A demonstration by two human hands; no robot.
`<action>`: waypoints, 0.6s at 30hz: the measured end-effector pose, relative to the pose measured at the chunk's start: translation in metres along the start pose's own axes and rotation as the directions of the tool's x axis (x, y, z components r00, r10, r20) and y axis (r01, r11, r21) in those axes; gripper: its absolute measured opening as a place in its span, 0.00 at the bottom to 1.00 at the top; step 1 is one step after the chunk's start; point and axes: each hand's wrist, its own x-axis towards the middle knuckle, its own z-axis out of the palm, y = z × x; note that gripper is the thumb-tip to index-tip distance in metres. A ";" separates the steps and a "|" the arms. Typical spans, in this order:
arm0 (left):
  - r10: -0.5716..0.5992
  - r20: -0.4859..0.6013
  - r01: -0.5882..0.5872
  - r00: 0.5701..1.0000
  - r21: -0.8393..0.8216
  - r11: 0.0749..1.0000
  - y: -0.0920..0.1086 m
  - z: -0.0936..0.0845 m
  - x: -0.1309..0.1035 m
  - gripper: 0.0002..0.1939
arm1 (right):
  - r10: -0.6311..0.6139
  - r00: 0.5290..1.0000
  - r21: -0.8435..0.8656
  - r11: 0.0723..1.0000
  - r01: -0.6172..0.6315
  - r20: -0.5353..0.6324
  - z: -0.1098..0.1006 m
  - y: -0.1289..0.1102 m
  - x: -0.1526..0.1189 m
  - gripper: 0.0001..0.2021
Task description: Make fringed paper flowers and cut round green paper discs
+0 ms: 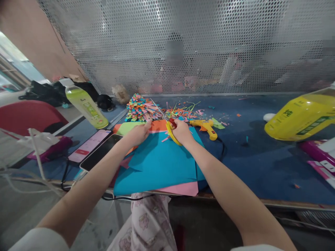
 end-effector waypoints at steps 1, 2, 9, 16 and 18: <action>0.016 0.010 -0.016 1.000 -0.009 1.000 0.002 0.001 -0.001 0.28 | -0.001 1.000 0.002 1.000 0.001 0.005 0.000 -0.001 -0.001 0.07; 0.027 0.022 -0.026 0.999 -0.024 0.999 0.003 0.002 -0.002 0.29 | 0.001 1.000 0.006 1.000 -0.001 0.013 -0.001 -0.002 -0.002 0.07; 0.043 0.033 -0.041 0.999 -0.068 0.997 0.006 0.004 0.011 0.34 | 0.040 0.998 0.078 0.996 -0.043 0.039 -0.001 -0.006 -0.006 0.07; -0.002 0.087 0.004 0.996 -0.023 1.000 0.022 -0.004 0.035 0.37 | 0.061 0.998 0.135 0.989 -0.061 0.004 -0.002 -0.001 -0.002 0.08; 0.011 0.103 -0.006 0.995 -0.052 0.999 0.029 -0.005 0.038 0.36 | 0.078 0.997 0.174 0.982 -0.080 0.023 -0.002 -0.002 -0.002 0.07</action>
